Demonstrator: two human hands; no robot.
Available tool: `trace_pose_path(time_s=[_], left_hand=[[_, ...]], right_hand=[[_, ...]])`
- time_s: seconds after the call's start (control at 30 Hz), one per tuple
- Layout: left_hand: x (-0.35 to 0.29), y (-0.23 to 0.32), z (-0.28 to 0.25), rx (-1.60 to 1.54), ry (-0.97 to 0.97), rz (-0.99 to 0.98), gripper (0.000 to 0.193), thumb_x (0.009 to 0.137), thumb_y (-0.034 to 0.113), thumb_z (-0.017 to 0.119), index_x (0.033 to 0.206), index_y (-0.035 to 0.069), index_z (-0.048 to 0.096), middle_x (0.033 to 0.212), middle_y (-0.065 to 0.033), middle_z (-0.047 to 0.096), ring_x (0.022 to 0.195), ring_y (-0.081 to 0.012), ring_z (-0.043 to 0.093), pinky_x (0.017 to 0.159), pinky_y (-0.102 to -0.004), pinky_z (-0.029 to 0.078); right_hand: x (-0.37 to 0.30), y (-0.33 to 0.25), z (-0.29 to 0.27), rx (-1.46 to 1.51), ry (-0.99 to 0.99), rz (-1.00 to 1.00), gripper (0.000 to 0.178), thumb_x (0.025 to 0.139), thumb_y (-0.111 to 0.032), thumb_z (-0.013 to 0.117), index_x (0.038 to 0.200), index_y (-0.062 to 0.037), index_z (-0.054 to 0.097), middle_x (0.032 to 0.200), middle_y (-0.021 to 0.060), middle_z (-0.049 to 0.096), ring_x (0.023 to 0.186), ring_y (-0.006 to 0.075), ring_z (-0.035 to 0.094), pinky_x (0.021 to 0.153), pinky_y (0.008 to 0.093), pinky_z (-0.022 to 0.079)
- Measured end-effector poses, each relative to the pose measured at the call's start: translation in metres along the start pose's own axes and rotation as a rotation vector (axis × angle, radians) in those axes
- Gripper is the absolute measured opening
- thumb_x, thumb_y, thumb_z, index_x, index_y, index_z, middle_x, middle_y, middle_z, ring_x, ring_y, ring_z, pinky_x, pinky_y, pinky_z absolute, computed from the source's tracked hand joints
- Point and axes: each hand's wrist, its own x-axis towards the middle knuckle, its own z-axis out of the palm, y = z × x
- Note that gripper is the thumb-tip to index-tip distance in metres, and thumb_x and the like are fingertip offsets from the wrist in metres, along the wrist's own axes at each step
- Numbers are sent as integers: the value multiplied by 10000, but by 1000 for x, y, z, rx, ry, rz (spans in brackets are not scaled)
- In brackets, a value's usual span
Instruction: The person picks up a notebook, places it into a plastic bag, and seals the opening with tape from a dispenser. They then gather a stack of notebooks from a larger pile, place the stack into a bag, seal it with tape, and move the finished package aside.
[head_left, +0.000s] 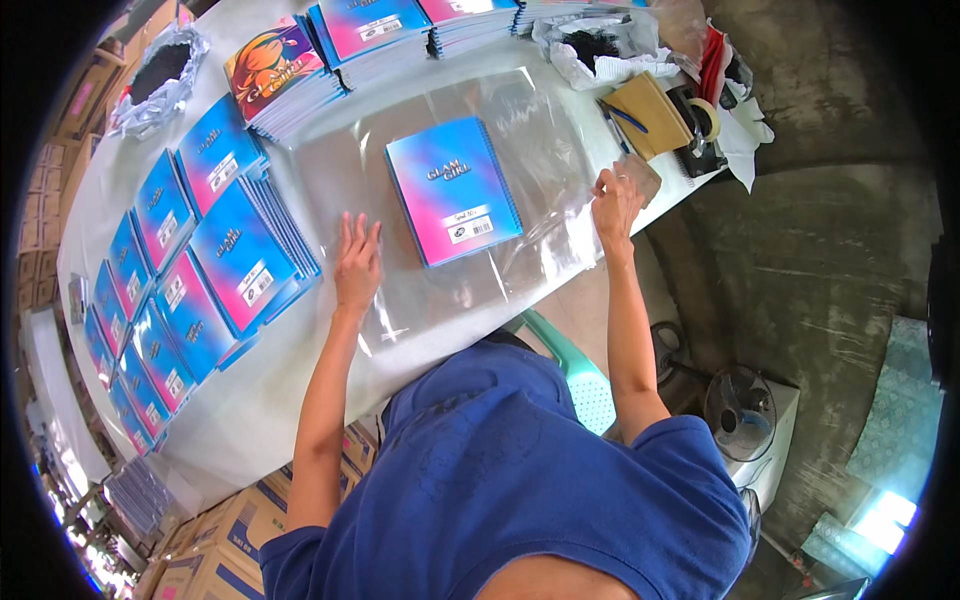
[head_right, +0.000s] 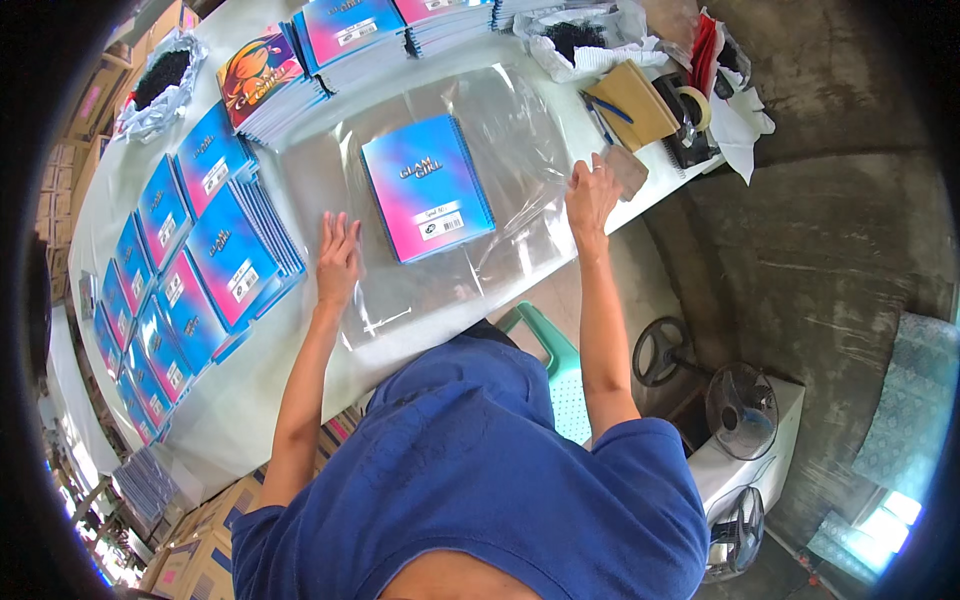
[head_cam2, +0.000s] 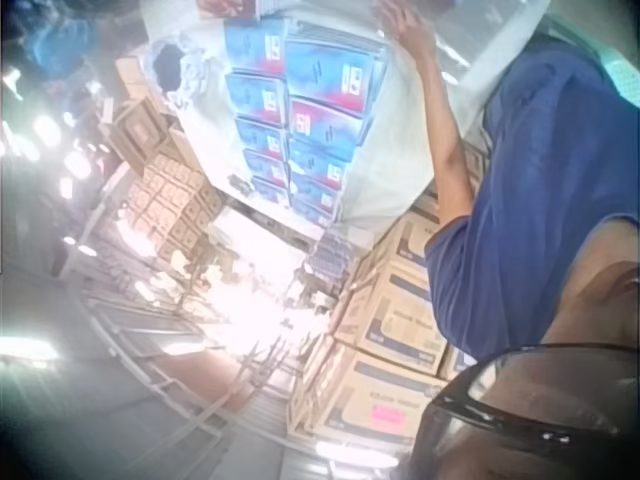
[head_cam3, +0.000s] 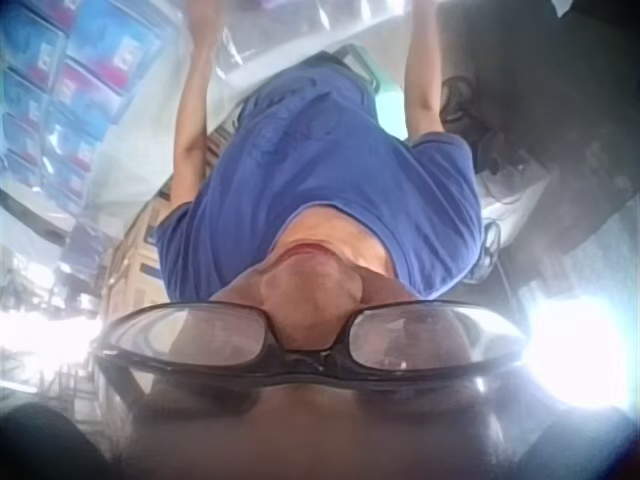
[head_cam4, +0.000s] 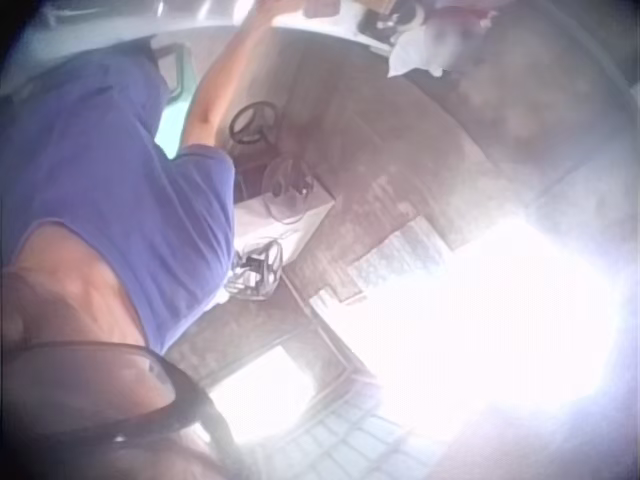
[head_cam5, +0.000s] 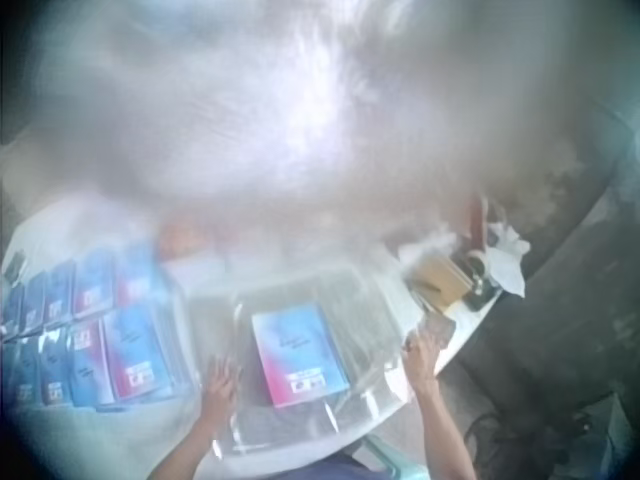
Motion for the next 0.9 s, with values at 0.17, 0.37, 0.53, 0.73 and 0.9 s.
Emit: trace_pose_path(time_s=[0.17, 0.37, 0.53, 0.73, 0.9], left_hand=[[29, 43, -30, -512, 201, -291, 487, 915, 216, 589, 1375, 118, 459, 1471, -223, 319, 1397, -335, 252, 1070, -368, 337], [97, 103, -8, -761, 88, -422, 781, 801, 449, 698, 1416, 86, 383, 1508, -282, 165, 1414, -349, 188, 1118, -412, 219], [87, 109, 9, -471, 103, -344, 1001, 683, 378, 799, 1457, 67, 245, 1486, -313, 149, 1397, -449, 111, 1109, -456, 246], [76, 98, 25, -742, 209, -441, 1053, 693, 263, 796, 1464, 8, 124, 1514, -236, 169, 1385, -360, 241, 1102, -407, 291], [77, 105, 22, -730, 150, -490, 988, 750, 235, 767, 1458, -24, 128, 1433, -213, 374, 1240, -293, 483, 1024, -357, 391]], right_hand=[[-66, -88, -16, 239, 49, -308, 195, 695, 27, 532, 866, -67, 522, 752, 153, 595, 745, 384, 598, 574, 483, 441], [-98, -167, 38, -80, -243, -635, 253, 696, -18, 608, 946, 17, 635, 1115, 251, 605, 958, 318, 622, 694, 400, 531], [-108, -155, 32, -94, -430, -910, 208, 733, -70, 673, 924, 12, 679, 1063, 217, 630, 1014, 306, 594, 734, 371, 524], [12, -152, -21, 669, -686, -585, 318, 802, -53, 658, 1117, -101, 644, 984, 103, 698, 824, 243, 649, 814, 340, 501], [113, -147, 80, 298, -338, -748, 546, 787, -103, 672, 1302, -97, 491, 1329, 171, 503, 1229, 371, 452, 1041, 467, 343]])
